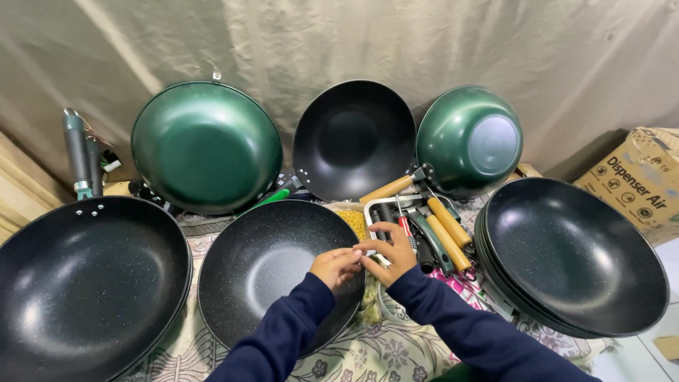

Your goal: Assembling handles onto woks and pans using a screwdriver and wiping them clean

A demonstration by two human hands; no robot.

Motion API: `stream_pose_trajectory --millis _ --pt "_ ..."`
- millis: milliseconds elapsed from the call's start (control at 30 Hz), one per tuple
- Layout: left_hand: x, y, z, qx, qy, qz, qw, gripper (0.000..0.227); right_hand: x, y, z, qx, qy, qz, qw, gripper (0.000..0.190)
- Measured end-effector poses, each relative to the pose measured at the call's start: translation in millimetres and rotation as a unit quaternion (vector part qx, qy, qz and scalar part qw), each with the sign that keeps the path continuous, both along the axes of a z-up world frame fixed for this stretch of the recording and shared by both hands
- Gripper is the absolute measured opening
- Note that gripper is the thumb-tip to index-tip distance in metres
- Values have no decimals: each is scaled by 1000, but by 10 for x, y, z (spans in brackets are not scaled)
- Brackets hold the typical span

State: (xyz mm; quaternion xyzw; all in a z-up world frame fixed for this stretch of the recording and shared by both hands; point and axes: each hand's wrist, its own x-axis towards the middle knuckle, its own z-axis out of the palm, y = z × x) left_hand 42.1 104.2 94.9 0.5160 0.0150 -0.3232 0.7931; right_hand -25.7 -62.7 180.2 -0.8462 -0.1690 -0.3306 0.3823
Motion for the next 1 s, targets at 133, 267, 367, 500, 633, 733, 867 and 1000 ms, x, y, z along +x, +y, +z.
stream_pose_trajectory --millis 133,267,367,500,633,733,867,1000 --pt "150 29 -89 188 -84 6 979 40 198 -255 -444 -76 30 -47 996 22" --pt "212 -95 -329 364 -107 21 925 24 349 -518 -797 -146 276 -154 938 12" --pt "122 -131 -273 467 -139 9 873 25 475 -570 -1002 -155 442 -158 869 16" --pt "157 -227 -396 498 -155 19 853 24 588 -614 -1243 -120 494 -153 847 16" --pt "164 -250 -430 513 -180 21 839 24 524 -528 -1176 -69 530 -127 836 17" --pt "110 -256 -390 520 -195 17 831 24 558 -515 -1265 -41 548 -98 830 25" --pt "22 -263 -410 512 -262 52 817 19 572 -467 -1359 2 557 -78 827 33" --pt "-41 -290 -371 527 -290 74 795 17 543 -461 -1329 49 556 -62 827 33"
